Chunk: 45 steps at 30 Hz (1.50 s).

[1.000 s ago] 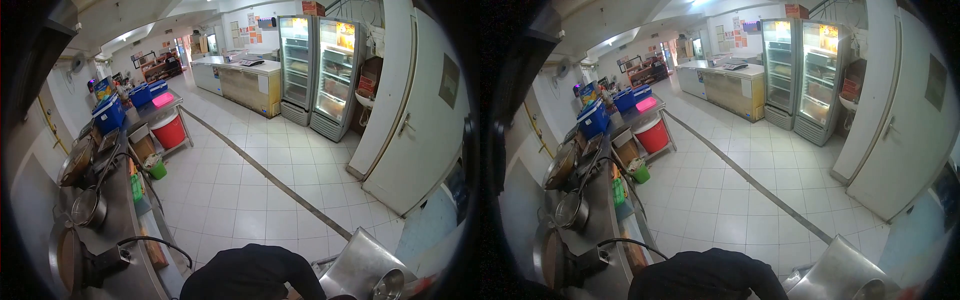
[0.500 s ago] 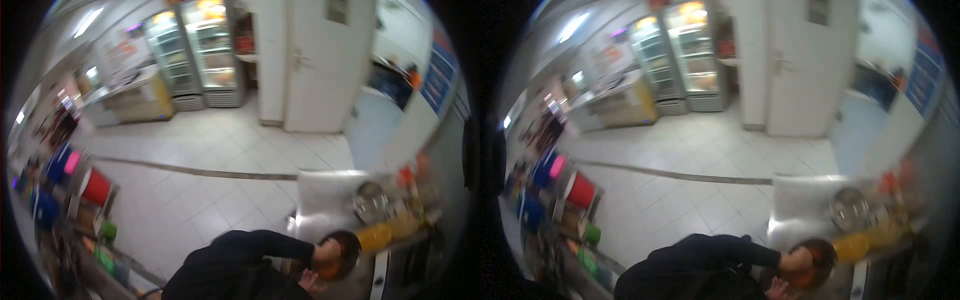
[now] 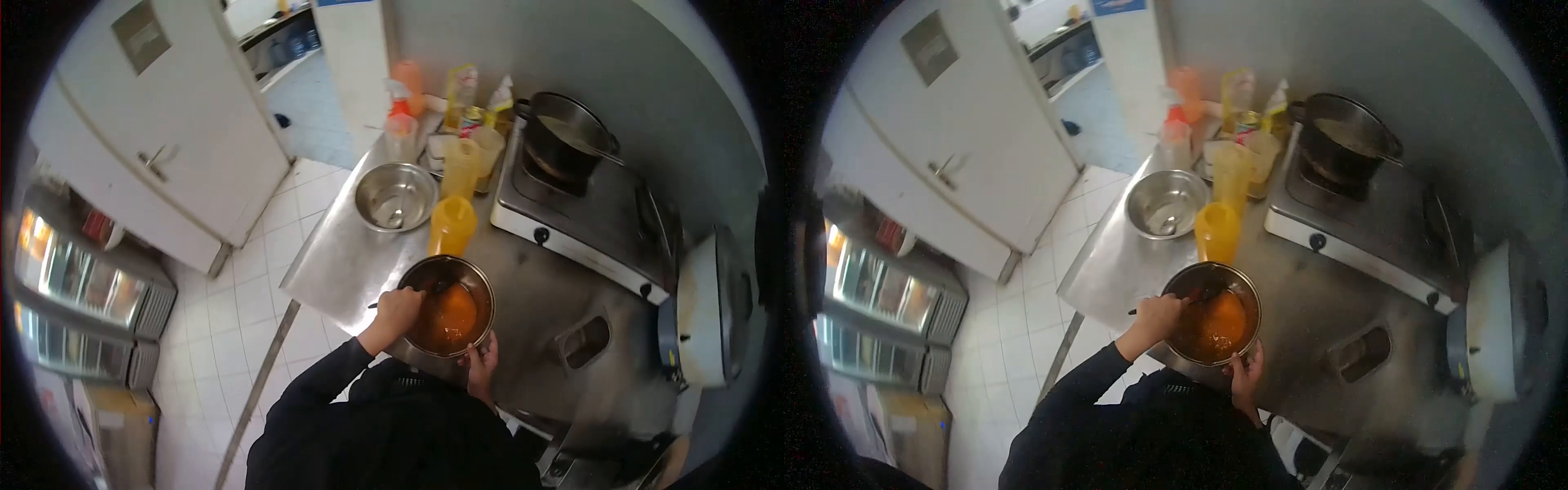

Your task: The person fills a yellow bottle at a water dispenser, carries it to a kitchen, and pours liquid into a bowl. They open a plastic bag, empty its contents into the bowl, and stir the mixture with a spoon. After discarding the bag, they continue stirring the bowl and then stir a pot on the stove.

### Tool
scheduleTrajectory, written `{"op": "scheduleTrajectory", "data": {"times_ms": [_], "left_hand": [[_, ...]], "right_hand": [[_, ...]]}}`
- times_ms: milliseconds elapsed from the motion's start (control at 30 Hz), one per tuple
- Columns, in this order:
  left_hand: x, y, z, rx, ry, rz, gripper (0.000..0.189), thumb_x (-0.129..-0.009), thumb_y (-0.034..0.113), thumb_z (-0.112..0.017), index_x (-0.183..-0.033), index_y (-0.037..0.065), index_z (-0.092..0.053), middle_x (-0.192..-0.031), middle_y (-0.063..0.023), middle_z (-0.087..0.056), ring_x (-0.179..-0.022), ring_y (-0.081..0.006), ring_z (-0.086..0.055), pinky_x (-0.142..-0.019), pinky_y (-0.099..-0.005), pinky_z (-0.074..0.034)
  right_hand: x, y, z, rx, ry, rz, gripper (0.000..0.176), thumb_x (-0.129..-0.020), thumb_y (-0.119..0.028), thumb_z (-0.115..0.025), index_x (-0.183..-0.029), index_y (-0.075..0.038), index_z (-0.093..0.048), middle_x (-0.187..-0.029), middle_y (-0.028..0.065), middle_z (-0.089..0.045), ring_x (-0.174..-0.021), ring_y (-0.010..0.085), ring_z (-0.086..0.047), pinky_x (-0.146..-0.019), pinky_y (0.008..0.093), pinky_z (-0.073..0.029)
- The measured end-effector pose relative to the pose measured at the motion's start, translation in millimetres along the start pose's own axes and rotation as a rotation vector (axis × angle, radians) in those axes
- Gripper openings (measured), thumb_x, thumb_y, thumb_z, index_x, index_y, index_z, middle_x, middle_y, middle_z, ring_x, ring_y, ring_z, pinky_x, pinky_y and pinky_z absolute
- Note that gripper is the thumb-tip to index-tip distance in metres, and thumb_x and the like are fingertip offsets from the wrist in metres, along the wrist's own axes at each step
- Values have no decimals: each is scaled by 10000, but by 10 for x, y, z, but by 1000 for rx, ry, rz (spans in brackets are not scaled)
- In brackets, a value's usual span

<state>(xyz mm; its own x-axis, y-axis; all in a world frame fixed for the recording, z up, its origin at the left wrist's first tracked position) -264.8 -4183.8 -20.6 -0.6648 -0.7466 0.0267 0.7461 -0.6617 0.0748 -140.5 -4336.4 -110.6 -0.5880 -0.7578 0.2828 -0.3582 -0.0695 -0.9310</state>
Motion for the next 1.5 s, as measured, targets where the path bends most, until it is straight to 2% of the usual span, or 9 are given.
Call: {"op": "scheduleTrajectory", "data": {"times_ms": [133,200,400,500,600,800,1000,1300,1500], "left_hand": [[-92,264,-330,-24,-138,-116,190,-795,180,-432,-753,100,-599,-665,-87,-586,-570,-240,-599,-456,-329,-476],[49,451,-301,-76,23,-227,138,-763,152,-462,-782,134,-597,-664,-61,-578,-543,-204,-593,-433,-291,-459],[233,499,-127,-89,-246,-417,139,-732,150,-487,-687,107,-611,-635,-81,-589,-570,-238,-601,-463,-324,-470],[7,259,-39,-199,-221,-392,98,-679,131,-533,-637,123,-621,-600,-75,-589,-569,-202,-606,-441,-299,-461],[-328,192,73,-221,-177,-377,101,-686,121,-525,-640,119,-616,-606,-73,-590,-572,-204,-607,-445,-295,-463],[-467,246,-35,-217,-58,-511,99,-698,101,-506,-682,95,-603,-703,-93,-583,-592,-229,-600,-442,-329,-464],[56,200,-165,-199,-206,-548,103,-693,88,-495,-699,89,-598,-691,-101,-559,-566,-230,-591,-436,-327,-465],[260,153,-300,-187,-427,-463,210,-716,106,-468,-887,138,-586,-779,-69,-559,-651,-233,-593,-506,-338,-480],[14,129,53,-2,-149,-325,345,-738,127,-449,-1066,214,-512,-815,-64,-547,-634,-228,-579,-516,-328,-476]], "right_hand": [[14,-48,-15,18,21,40,536,-805,-81,-491,-1255,-16,-206,-887,115,-544,-652,109,-536,-538,233,-468],[33,-104,-62,5,-4,92,505,-816,-82,-477,-1247,5,-228,-944,134,-534,-774,139,-548,-637,258,-471],[57,-77,-9,81,91,113,426,-826,-72,-453,-1203,46,-292,-1074,168,-476,-962,201,-486,-826,310,-393],[-6,-167,43,184,105,274,410,-824,-106,-467,-1187,27,-331,-1100,169,-460,-977,225,-480,-831,334,-385],[-196,-222,185,433,231,227,407,-820,-150,-484,-1178,1,-363,-1111,161,-455,-1003,249,-465,-847,351,-370],[-892,-275,-48,273,12,173,373,-821,-160,-489,-1150,2,-418,-1109,151,-472,-999,221,-471,-843,322,-374],[-947,-290,-92,55,27,71,266,-837,-70,-441,-1081,22,-493,-988,103,-555,-883,164,-525,-785,279,-410],[-750,-705,-215,231,10,222,250,-831,-46,-431,-1055,30,-510,-964,100,-569,-868,158,-529,-773,256,-399],[-628,-956,-279,321,-13,375,251,-835,-53,-418,-1057,17,-512,-982,122,-563,-892,169,-525,-783,263,-398]]}}
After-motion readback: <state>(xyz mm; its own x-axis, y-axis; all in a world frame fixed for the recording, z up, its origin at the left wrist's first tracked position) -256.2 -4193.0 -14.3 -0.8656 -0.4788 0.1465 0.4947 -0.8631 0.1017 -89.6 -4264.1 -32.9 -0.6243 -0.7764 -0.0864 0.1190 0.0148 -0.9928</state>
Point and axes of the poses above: each hand's wrist, its own x-axis away from the middle knuckle, its own z-axis out of the back of the hand, y = z × x, the point moved 10 cm from there along -x, towards the middle knuckle
